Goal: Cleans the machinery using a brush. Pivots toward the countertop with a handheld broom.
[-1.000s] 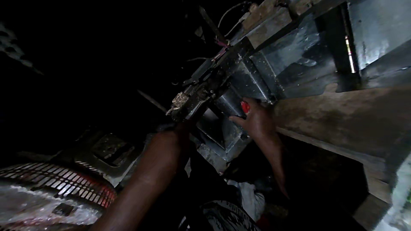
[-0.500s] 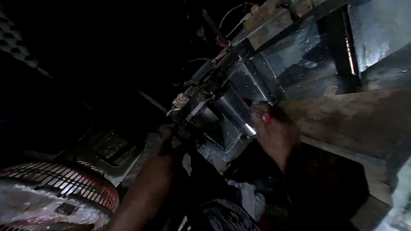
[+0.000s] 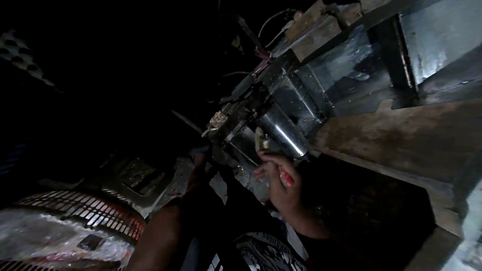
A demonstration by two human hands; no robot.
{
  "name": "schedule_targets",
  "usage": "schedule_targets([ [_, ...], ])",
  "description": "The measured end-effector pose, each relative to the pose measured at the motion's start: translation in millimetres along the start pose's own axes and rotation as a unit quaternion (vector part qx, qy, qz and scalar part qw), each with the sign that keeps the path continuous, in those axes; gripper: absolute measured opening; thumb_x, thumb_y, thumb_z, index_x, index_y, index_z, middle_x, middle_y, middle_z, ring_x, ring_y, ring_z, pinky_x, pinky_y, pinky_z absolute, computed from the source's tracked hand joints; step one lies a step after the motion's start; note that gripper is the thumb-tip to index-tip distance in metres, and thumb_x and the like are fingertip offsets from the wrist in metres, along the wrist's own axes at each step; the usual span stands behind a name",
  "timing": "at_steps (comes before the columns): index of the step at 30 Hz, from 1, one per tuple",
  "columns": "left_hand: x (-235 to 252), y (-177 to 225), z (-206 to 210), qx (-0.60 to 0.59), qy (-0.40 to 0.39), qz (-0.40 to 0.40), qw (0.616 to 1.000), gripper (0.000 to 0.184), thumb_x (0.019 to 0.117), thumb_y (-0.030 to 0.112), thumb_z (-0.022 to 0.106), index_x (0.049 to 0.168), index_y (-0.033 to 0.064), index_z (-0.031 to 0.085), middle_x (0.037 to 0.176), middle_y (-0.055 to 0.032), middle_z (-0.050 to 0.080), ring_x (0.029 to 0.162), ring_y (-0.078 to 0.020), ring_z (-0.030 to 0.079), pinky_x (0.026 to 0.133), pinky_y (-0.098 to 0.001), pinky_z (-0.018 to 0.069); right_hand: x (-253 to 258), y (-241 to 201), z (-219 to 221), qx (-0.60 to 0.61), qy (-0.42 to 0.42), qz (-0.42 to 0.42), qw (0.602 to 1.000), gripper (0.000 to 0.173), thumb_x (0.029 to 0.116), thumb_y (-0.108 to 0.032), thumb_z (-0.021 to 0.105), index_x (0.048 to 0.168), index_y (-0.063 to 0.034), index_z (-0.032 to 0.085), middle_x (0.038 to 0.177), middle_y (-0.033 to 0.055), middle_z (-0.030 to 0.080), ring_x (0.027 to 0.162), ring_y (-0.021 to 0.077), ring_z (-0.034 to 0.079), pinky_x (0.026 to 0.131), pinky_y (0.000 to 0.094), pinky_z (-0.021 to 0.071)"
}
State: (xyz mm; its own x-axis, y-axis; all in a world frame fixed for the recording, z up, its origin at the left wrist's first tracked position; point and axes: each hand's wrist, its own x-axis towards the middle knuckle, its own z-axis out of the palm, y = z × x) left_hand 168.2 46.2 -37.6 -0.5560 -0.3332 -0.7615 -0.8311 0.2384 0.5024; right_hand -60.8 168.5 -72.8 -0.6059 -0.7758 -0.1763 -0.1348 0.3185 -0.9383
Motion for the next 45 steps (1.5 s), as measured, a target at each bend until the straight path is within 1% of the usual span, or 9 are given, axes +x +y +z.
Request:
schedule_targets([
  [8, 2.5, -16.9, 3.1, -0.012, -0.034, -0.055, 0.998, 0.045, 0.1078, 0.027, 0.040, 0.150, 0.0311, 0.053, 0.118, -0.0259, 0.069, 0.104, -0.0491, 0.068, 0.088, -0.0700, 0.0498, 26.2, 5.2, 17.7, 0.085, 0.026, -0.018, 0.996, 0.007, 0.1066, -0.008, 0.048, 0.112, -0.0105, 0.051, 0.128, 0.0129, 0.066, 0.070, 0.0241, 0.074, 0.065, 0.0392, 0.0674],
  [13, -5.4, -5.2, -4.6, 0.041, 0.007, -0.027, 0.999, 0.042, 0.1064, 0.016, 0.041, 0.143, 0.0178, 0.061, 0.114, -0.0280, 0.070, 0.097, -0.0495, 0.070, 0.081, -0.0684, 0.0523, 50.3, 37.3, 43.0, -0.034, 0.028, -0.132, 0.990, 0.006, 0.1065, -0.008, 0.049, 0.112, -0.0050, 0.048, 0.134, 0.0161, 0.061, 0.076, 0.0210, 0.074, 0.067, 0.0365, 0.0670],
  [15, 4.3, 40.6, -41.5, 0.020, -0.157, -0.202, 0.966, 0.044, 0.1106, 0.011, 0.041, 0.153, 0.0203, 0.049, 0.144, -0.0245, 0.056, 0.131, -0.0455, 0.054, 0.110, -0.0600, 0.0382, 56.4, 54.8, 50.1, -0.091, 0.026, -0.128, 0.987, 0.011, 0.1034, -0.004, 0.051, 0.114, -0.0002, 0.049, 0.139, 0.0191, 0.058, 0.080, 0.0211, 0.074, 0.069, 0.0366, 0.0665],
  [18, -4.1, -23.2, 6.3, 0.042, 0.031, 0.010, 0.999, 0.043, 0.1070, 0.020, 0.040, 0.147, 0.0238, 0.057, 0.114, -0.0270, 0.070, 0.096, -0.0514, 0.069, 0.079, -0.0712, 0.0518, 50.0, 45.4, 58.0, -0.082, 0.028, -0.021, 0.996, 0.011, 0.1027, -0.006, 0.049, 0.113, -0.0042, 0.052, 0.130, 0.0101, 0.065, 0.069, 0.0164, 0.070, 0.059, 0.0339, 0.0635],
  [23, 3.0, 59.7, -63.3, -0.037, -0.083, -0.163, 0.982, 0.041, 0.1087, 0.006, 0.043, 0.149, 0.0059, 0.051, 0.143, -0.0223, 0.058, 0.128, -0.0378, 0.057, 0.108, -0.0481, 0.0415, 36.2, 37.4, 43.8, -0.052, -0.002, -0.086, 0.995, 0.012, 0.1062, -0.009, 0.044, 0.115, -0.0032, 0.050, 0.136, 0.0161, 0.061, 0.077, 0.0211, 0.074, 0.066, 0.0363, 0.0666],
  [26, -4.1, -33.7, 7.6, 0.010, 0.093, -0.021, 0.995, 0.039, 0.1030, 0.023, 0.051, 0.140, 0.0167, 0.062, 0.109, -0.0188, 0.072, 0.088, -0.0376, 0.073, 0.071, -0.0585, 0.0589, 30.8, 45.3, 33.8, -0.090, -0.019, 0.053, 0.994, 0.018, 0.1052, -0.009, 0.048, 0.118, -0.0015, 0.057, 0.121, 0.0102, 0.070, 0.069, 0.0170, 0.071, 0.061, 0.0345, 0.0627],
  [32, 8.9, -19.7, 2.6, -0.029, 0.130, 0.057, 0.990, 0.043, 0.1055, 0.032, 0.048, 0.148, 0.0298, 0.055, 0.109, -0.0136, 0.072, 0.084, -0.0338, 0.073, 0.070, -0.0573, 0.0596, 8.6, 18.0, -41.8, -0.257, -0.043, 0.074, 0.963, 0.028, 0.1002, -0.013, 0.052, 0.123, -0.0068, 0.068, 0.115, 0.0059, 0.071, 0.078, 0.0105, 0.067, 0.068, 0.0314, 0.0599],
  [41, 24.3, 58.9, 22.0, 0.060, -0.052, 0.087, 0.993, 0.049, 0.1093, 0.025, 0.043, 0.158, 0.0295, 0.040, 0.125, -0.0195, 0.069, 0.111, -0.0410, 0.068, 0.095, -0.0591, 0.0532, -31.0, 15.2, -192.6, -0.142, 0.174, -0.013, 0.974, 0.016, 0.0993, -0.012, 0.063, 0.111, -0.0012, 0.066, 0.115, 0.0086, 0.071, 0.093, 0.0212, 0.072, 0.082, 0.0396, 0.0641],
  [45, 30.2, 65.7, 51.5, 0.064, 0.032, 0.105, 0.992, 0.044, 0.1055, 0.027, 0.050, 0.149, 0.0320, 0.054, 0.125, -0.0197, 0.068, 0.094, -0.0386, 0.072, 0.075, -0.0583, 0.0599, 5.4, 4.4, -162.2, 0.164, 0.218, 0.107, 0.956, 0.032, 0.1104, -0.033, 0.043, 0.123, -0.0116, 0.063, 0.108, 0.0035, 0.074, 0.093, 0.0181, 0.073, 0.087, 0.0391, 0.0623],
])
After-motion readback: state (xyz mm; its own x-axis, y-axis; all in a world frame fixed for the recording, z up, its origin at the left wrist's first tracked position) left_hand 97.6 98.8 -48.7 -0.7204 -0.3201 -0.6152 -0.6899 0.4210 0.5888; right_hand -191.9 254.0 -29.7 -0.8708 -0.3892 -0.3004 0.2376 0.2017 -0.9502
